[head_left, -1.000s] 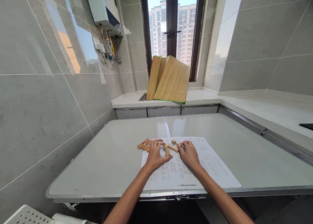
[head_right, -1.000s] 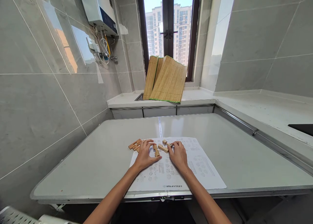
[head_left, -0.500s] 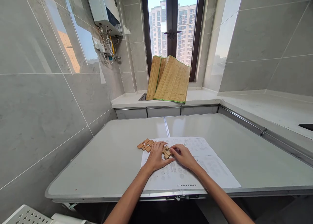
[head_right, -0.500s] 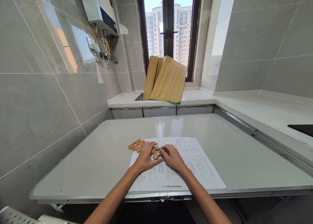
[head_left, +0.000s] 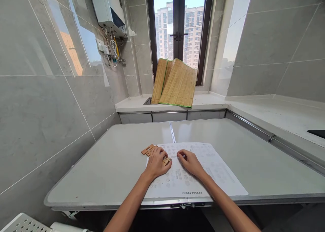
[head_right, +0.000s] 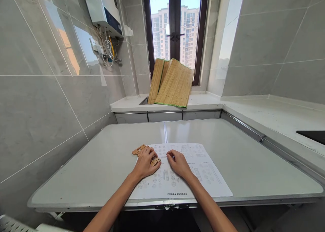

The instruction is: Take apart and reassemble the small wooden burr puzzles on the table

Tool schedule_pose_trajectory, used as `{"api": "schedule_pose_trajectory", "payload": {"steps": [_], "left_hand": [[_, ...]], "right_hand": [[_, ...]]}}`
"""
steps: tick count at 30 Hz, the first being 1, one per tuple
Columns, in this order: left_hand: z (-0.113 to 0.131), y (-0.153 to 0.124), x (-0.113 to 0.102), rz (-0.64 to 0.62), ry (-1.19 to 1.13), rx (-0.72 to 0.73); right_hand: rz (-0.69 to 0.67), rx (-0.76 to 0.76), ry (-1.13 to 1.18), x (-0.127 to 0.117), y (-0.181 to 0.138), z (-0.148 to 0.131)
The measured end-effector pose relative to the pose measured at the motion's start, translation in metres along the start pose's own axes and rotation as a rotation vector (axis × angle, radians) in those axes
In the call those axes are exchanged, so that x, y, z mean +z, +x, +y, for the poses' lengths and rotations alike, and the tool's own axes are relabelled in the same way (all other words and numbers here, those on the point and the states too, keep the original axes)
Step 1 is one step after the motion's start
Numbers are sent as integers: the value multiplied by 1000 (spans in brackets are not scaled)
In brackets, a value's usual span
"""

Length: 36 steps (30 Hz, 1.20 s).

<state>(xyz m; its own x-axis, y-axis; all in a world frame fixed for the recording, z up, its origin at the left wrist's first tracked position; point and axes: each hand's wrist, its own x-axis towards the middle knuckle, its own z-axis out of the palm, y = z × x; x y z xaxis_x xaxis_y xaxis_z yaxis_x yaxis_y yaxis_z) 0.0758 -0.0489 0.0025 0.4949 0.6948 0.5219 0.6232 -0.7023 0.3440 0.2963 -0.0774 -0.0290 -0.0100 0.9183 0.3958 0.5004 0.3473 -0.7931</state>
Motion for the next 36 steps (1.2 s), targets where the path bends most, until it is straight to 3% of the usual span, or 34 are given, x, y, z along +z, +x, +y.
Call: {"api": "schedule_pose_trajectory", "payload": {"steps": [11, 17, 21, 25, 36], "left_hand": [[-17, 2, 4, 202, 112, -209], [-49, 7, -20, 307, 111, -399], [-89, 2, -37, 283, 85, -524], [-112, -2, -36, 226, 22, -625], [-107, -4, -24, 65, -202, -505]], "right_hand": [[-20, -19, -34, -3, -2, -3], [-21, -23, -50, -4, -4, -5], [-19, -25, -54, -4, -5, -6], [-20, -26, -61, -4, -5, -5], [-31, -23, -78, -4, -5, -1]]}}
